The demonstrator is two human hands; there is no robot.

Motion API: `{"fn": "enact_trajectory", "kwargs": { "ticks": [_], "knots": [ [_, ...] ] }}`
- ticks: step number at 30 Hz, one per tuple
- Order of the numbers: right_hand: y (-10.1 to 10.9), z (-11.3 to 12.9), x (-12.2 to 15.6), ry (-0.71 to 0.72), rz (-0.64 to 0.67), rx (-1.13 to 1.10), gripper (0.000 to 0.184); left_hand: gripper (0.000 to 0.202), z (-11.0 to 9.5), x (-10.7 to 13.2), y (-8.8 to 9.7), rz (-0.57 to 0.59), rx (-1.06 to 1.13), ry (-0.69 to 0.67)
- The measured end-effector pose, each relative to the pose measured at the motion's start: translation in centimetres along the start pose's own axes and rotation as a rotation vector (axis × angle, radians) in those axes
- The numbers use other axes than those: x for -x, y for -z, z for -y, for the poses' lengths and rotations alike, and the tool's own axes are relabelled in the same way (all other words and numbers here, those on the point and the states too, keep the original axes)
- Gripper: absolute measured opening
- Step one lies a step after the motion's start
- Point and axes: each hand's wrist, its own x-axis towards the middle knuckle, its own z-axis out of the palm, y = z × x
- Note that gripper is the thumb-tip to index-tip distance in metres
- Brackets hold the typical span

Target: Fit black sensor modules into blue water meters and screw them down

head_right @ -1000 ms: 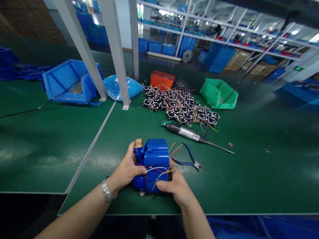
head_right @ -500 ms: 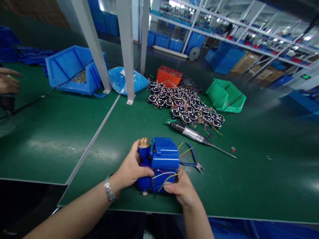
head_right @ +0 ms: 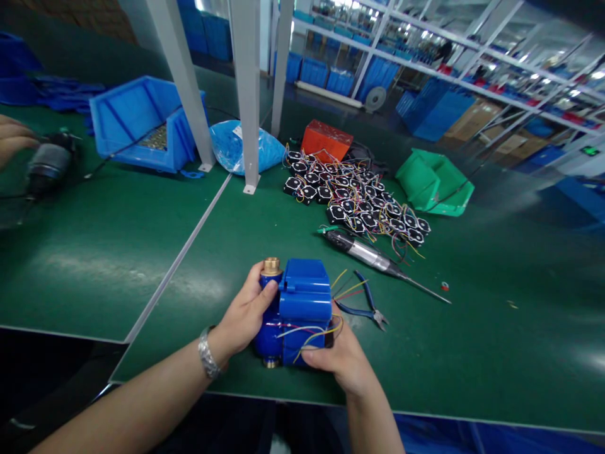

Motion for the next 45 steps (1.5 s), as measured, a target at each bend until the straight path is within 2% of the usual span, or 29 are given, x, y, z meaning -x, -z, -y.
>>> {"fn": "enact_trajectory", "kwargs": {
  "ticks": [4,12,16,21,24,26,30,32,37,42,45],
  "knots": [
    [-0.4,0.4,-0.1,-0.017,0.035,0.042,0.097,0.044,0.0,0.0,-0.1,-0.023,0.070,0.023],
    [-0.8,1.0,-0.1,-0.037,0.011,0.077,0.101,0.046,0.1,-0.1,0.0,-0.049,0.047,-0.021],
    [-0.7,1.0,0.0,-0.029,0.043,0.120,0.095,0.045,0.0,-0.1,0.0,-0.033,0.114,0.017],
    [-0.7,0.8,0.3,0.000,0.050,0.156,0.096,0.046,0.0,-0.1,0.0,0.010,0.153,0.002],
    [-0.8,0.6,0.5,0.054,0.064,0.181,0.083,0.045,-0.1,0.0,0.0,0.007,0.153,0.003],
    [-1.0,0.3,0.5,0.087,0.016,0.124,0.077,0.044,-0.1,0.0,0.1,0.001,0.156,0.006],
    [-1.1,-0.3,0.3,0.065,-0.153,0.090,0.086,0.044,-0.1,-0.1,0.1,0.015,0.157,-0.011],
    [-0.9,-0.3,0.1,0.040,-0.157,0.138,0.089,0.044,0.0,-0.1,0.1,0.027,0.151,-0.029],
    [-1.0,0.9,0.1,-0.016,-0.067,0.142,0.091,0.045,-0.2,0.1,0.1,0.039,0.122,-0.061],
    [-2.8,2.3,0.3,-0.088,-0.198,0.130,0.090,0.046,-0.5,0.2,0.0,0.023,0.062,-0.108],
    [-3.3,2.5,0.4,-0.093,-0.224,0.127,0.090,0.045,-0.6,0.2,0.0,0.029,0.062,-0.104]
  ]
}}
